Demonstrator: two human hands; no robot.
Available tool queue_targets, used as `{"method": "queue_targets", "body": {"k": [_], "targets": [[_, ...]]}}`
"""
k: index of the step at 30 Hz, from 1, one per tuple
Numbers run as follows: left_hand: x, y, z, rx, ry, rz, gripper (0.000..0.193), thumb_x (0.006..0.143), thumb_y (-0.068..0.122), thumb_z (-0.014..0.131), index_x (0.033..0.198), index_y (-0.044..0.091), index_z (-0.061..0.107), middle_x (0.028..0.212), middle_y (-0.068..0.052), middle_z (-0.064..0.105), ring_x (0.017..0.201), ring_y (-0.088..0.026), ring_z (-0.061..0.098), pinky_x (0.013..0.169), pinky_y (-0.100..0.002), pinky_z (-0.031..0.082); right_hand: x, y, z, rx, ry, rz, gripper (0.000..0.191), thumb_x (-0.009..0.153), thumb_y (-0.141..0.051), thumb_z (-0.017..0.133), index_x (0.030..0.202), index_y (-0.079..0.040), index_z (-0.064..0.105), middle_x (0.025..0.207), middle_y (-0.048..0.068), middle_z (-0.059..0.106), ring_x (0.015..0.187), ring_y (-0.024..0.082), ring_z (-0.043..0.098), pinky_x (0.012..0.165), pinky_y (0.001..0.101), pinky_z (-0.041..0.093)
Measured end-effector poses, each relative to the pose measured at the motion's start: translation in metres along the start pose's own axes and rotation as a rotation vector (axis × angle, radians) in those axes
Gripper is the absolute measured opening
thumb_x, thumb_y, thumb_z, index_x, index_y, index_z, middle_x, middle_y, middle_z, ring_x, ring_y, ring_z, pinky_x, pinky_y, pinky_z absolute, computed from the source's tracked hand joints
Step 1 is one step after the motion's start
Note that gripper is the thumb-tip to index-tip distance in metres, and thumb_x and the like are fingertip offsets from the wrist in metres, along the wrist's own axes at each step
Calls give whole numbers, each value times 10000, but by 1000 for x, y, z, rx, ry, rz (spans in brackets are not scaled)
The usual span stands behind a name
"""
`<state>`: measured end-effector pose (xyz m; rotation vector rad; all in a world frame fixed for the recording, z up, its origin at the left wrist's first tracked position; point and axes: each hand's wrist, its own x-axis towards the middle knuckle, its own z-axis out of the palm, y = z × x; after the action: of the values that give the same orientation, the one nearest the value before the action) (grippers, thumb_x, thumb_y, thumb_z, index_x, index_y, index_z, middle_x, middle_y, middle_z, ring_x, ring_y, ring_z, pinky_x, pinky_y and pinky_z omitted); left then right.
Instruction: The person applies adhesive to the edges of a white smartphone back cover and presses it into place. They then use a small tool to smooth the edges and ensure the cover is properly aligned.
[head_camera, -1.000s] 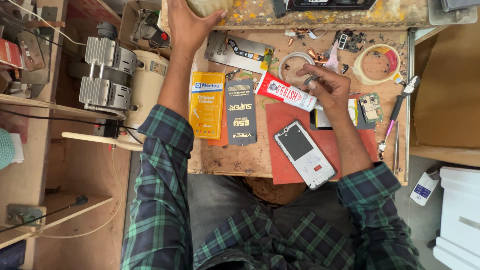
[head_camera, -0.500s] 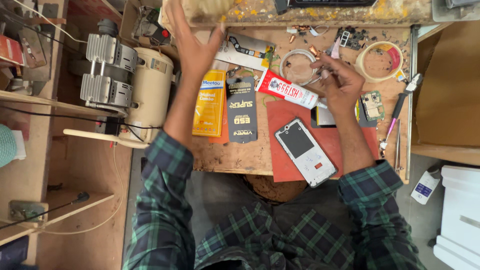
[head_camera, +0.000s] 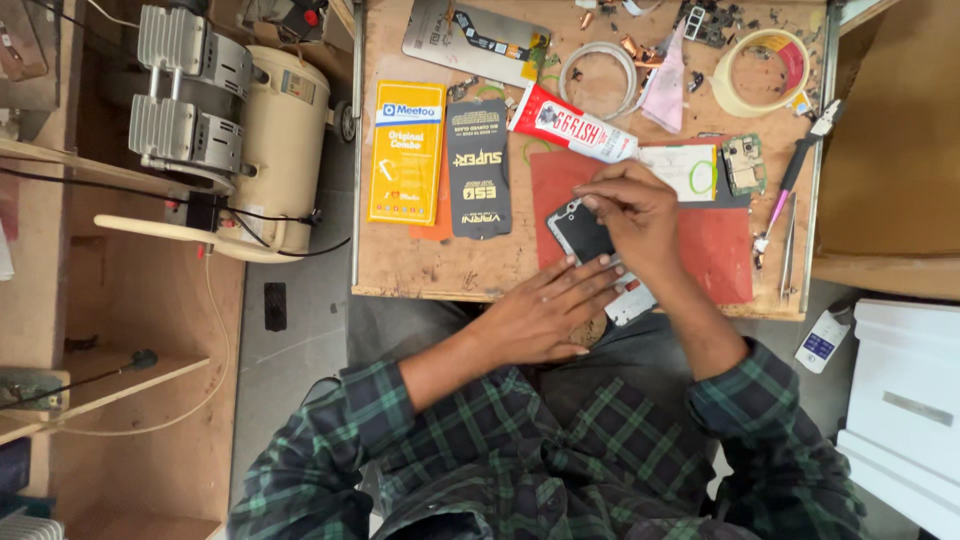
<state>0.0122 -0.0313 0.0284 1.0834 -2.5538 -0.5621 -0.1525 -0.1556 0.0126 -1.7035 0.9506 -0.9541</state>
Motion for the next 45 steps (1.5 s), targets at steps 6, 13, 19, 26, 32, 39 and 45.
{"method": "queue_targets", "body": {"k": [6, 13, 19, 26, 32, 39, 45], "targets": [[8, -18, 20, 113, 3, -5, 1024, 759, 579, 732, 1574, 104, 333, 1611, -112, 362, 1545, -291, 241, 1269, -553, 163, -7, 24, 14, 160, 96, 212, 102, 961, 64, 693, 1049, 20, 720, 977, 81, 743, 848, 89, 703, 702, 218, 590], [15, -18, 25, 92, 31, -9, 1081, 728, 591, 762, 1571, 51, 352, 1564, -126, 432, 1524, -300, 324, 1289, -533, 184, -6, 27, 11, -136, 102, 52, 99, 918, 26, 765, 1014, 35, 741, 936, 105, 762, 827, 114, 731, 707, 252, 611], [18, -14, 21, 95, 26, 3, 1081, 714, 602, 765, 1543, 28, 373, 1534, -140, 455, 1499, -314, 350, 1275, -530, 174, -6, 20, 9, -165, 116, -1, 114, 893, 49, 767, 1000, 42, 730, 954, 113, 755, 829, 128, 739, 697, 261, 617], [18, -10, 19, 86, -42, -17, 1050, 711, 636, 759, 1503, 25, 439, 1492, -134, 487, 1475, -313, 369, 1282, -532, 156, -7, 0, 11, -284, 54, -111, 120, 884, 66, 776, 980, 46, 707, 941, 129, 733, 790, 159, 730, 661, 267, 596], [16, -12, 26, 82, -3, -7, 1022, 692, 618, 764, 1473, 23, 480, 1490, -126, 497, 1469, -300, 379, 1274, -526, 158, -6, -9, 14, -378, 15, -202, 102, 870, 63, 781, 920, 37, 696, 947, 125, 728, 768, 179, 719, 660, 282, 569], [17, -16, 27, 78, -36, -10, 1021, 678, 587, 782, 1477, 16, 504, 1482, -117, 494, 1473, -298, 376, 1293, -522, 142, -6, -6, 15, -312, -9, -151, 100, 885, 32, 786, 923, 41, 694, 963, 125, 736, 801, 188, 753, 685, 289, 600], [18, -17, 28, 78, -5, 0, 1015, 647, 607, 787, 1430, 14, 527, 1475, -139, 496, 1474, -324, 360, 1285, -519, 116, -9, -1, 21, -366, 158, -122, 105, 895, 34, 775, 964, 41, 696, 954, 148, 730, 772, 217, 765, 659, 304, 625]]}}
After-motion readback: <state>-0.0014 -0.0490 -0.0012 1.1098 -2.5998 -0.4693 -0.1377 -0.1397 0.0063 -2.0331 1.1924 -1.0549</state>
